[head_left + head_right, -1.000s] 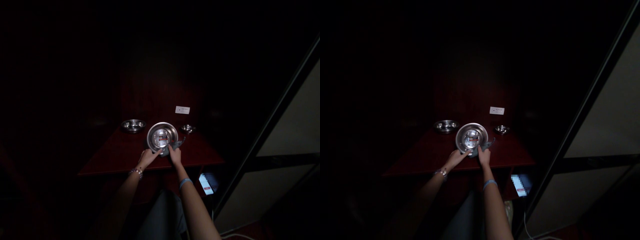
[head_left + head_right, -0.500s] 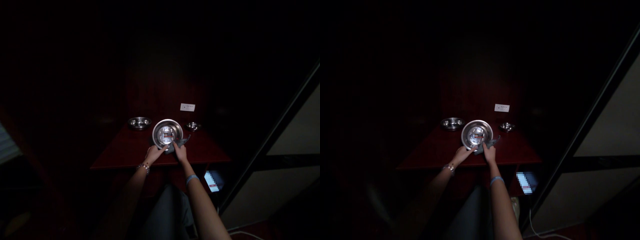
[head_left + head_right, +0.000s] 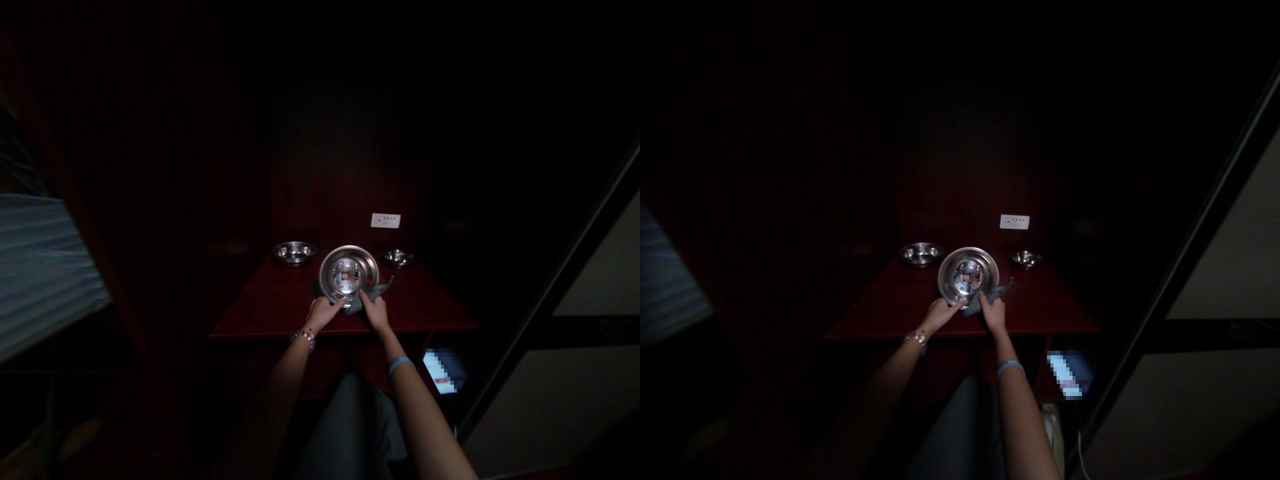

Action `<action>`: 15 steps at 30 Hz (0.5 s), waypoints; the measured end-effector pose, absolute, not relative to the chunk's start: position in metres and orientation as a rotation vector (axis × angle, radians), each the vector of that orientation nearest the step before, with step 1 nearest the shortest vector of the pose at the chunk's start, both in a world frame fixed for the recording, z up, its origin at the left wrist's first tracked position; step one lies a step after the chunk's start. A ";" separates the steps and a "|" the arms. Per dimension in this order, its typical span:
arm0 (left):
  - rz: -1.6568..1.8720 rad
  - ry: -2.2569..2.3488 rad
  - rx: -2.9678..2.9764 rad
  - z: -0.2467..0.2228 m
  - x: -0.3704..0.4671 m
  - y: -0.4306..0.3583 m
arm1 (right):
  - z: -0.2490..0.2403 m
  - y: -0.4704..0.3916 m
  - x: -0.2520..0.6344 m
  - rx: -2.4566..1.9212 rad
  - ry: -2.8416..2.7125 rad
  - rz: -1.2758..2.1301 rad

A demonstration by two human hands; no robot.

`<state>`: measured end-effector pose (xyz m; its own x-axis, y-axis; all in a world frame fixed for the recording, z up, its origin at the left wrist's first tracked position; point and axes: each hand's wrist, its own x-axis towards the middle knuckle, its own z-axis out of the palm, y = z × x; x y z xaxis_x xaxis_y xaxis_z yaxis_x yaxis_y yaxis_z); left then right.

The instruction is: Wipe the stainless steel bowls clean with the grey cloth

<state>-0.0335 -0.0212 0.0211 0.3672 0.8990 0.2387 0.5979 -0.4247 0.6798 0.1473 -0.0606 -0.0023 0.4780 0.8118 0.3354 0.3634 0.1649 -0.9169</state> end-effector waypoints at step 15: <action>0.841 1.285 2.073 0.018 -0.033 -0.014 | 0.001 -0.061 0.147 -1.394 -1.098 0.456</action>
<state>-0.0334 -0.0143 0.0180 0.3456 0.9126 0.2182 0.5651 -0.3881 0.7280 0.1466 -0.0610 0.0012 0.4699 0.8144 0.3406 0.3338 0.1933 -0.9226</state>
